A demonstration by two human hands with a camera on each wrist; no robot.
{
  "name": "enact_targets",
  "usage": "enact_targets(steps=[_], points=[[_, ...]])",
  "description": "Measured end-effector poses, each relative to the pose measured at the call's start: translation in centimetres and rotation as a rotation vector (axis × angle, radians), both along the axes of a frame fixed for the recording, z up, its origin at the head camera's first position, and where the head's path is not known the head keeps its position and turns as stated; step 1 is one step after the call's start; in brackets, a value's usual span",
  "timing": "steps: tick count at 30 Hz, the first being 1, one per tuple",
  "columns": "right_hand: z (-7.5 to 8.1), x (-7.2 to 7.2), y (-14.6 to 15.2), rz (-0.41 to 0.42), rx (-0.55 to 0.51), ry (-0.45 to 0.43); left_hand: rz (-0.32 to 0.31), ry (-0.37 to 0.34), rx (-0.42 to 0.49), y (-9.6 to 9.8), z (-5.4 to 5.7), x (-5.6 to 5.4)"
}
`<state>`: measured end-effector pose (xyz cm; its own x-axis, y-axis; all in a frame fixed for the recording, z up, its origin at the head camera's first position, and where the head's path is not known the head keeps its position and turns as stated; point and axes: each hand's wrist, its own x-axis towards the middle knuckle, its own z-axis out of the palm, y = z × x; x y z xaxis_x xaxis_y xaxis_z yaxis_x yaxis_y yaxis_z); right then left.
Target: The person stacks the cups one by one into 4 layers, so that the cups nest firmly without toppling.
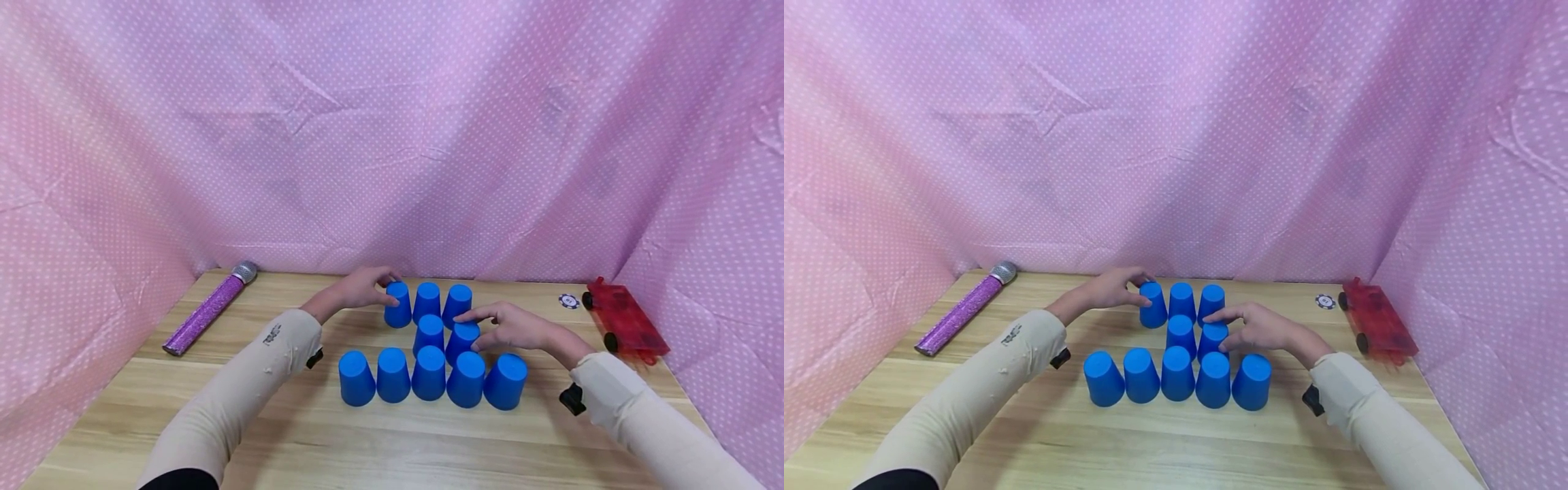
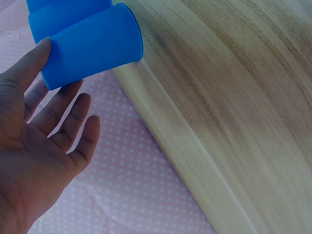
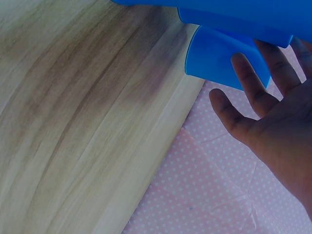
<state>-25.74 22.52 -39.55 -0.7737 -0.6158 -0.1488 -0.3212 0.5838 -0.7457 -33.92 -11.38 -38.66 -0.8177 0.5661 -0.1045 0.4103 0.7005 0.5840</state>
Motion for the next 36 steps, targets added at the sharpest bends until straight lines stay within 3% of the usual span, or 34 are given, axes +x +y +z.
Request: enact_targets(steps=[14, 22, 27, 30, 32, 36], points=[[-0.2, -0.1, -0.2, 0.010, -0.008, 0.003, -0.009, 0.002, -0.004, -0.4, 0.0, 0.1], [-0.1, -0.1, 0.1, 0.012, 0.001, 0.018, -0.096, 0.138, 0.061, -0.5, 1.0, 0.3], [0.1, 0.1, 0.1, 0.016, -0.006, 0.013, -0.133, 0.243, 0.100, 0.0, 2.3, 1.6], [0.1, 0.2, 0.1, 0.015, -0.008, 0.012, -0.168, 0.271, 0.112, 0.6, 3.1, 2.8], [0.1, 0.2, 0.1, 0.016, -0.010, 0.014, -0.204, 0.255, 0.120, 1.0, 3.5, 3.6], [0.0, 0.1, 0.1, 0.030, -0.025, 0.020, -0.268, 0.146, 0.098, 1.8, 3.8, 5.0]])
